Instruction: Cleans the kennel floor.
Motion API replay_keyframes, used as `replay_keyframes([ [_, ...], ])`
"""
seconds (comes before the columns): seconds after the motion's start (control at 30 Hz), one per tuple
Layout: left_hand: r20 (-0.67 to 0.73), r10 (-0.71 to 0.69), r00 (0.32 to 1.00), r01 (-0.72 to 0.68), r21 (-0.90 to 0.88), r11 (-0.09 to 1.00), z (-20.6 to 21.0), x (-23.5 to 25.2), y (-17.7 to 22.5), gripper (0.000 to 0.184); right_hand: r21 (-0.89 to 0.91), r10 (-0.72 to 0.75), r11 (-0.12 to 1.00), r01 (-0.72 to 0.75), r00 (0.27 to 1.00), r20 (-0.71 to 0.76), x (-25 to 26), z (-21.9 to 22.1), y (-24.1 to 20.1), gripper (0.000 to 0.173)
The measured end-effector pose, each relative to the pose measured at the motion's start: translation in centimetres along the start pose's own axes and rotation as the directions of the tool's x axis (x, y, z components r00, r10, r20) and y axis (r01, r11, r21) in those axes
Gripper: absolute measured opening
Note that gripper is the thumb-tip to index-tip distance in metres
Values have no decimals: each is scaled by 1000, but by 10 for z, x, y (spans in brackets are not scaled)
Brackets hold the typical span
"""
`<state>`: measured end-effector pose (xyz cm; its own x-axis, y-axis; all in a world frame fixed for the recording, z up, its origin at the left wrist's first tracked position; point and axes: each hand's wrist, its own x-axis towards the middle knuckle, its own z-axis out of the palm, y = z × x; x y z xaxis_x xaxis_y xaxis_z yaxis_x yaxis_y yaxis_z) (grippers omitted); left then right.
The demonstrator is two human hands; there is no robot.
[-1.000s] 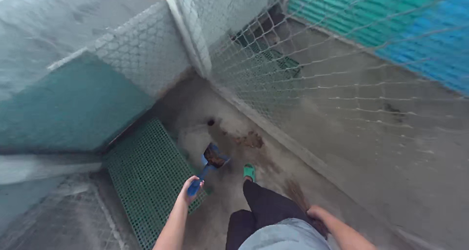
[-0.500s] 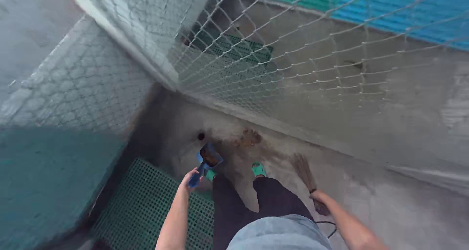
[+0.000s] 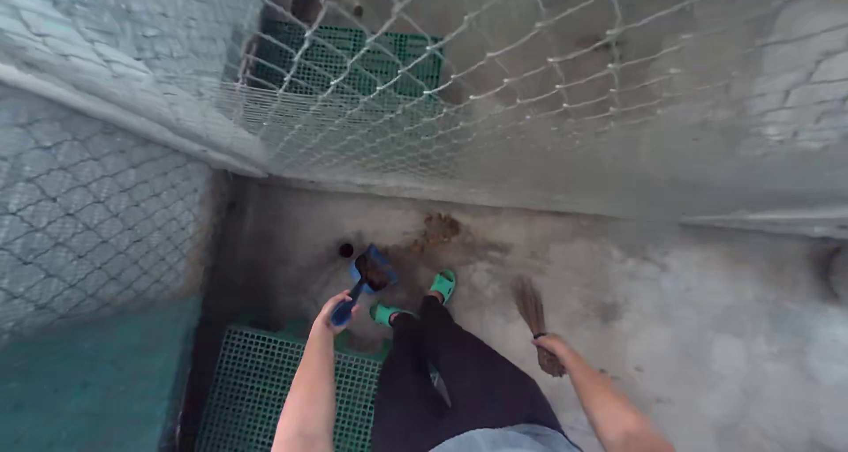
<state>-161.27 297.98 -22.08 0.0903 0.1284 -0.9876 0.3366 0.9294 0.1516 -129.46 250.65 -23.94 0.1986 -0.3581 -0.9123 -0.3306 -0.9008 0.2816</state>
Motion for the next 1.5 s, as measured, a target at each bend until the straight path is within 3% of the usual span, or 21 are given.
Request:
replay_keyframes([
  [0.13,5,-25,1000,25,66,998,15,11,14,23,12,29,999,-30,997,68,6,-6,-12,47],
  [0.27,42,-38,998,31,155,987,19,3,5,33,3,11,1000,-12,997,76,13,-16,-11,48],
  [0.53,85,-48,995,20,297,955,56,11,9,37,159,-62,986,45,993,103,20,-29,-23,50],
  [0.7,152,-6,988,-26,207,978,124,17,9,36,251,-96,966,69,991,97,17,-28,-20,51],
  [0.93,29,43,999,-45,66,997,232,18,9,22,349,-91,936,47,990,111,15,-40,-20,49],
  [1.33,174,0,985,-54,305,951,337,31,12,22,468,-85,883,29,991,99,14,-55,-22,53],
  [1.5,194,-15,981,-57,362,930,371,29,12,16,529,-96,841,116,993,-64,-7,-61,-10,57],
])
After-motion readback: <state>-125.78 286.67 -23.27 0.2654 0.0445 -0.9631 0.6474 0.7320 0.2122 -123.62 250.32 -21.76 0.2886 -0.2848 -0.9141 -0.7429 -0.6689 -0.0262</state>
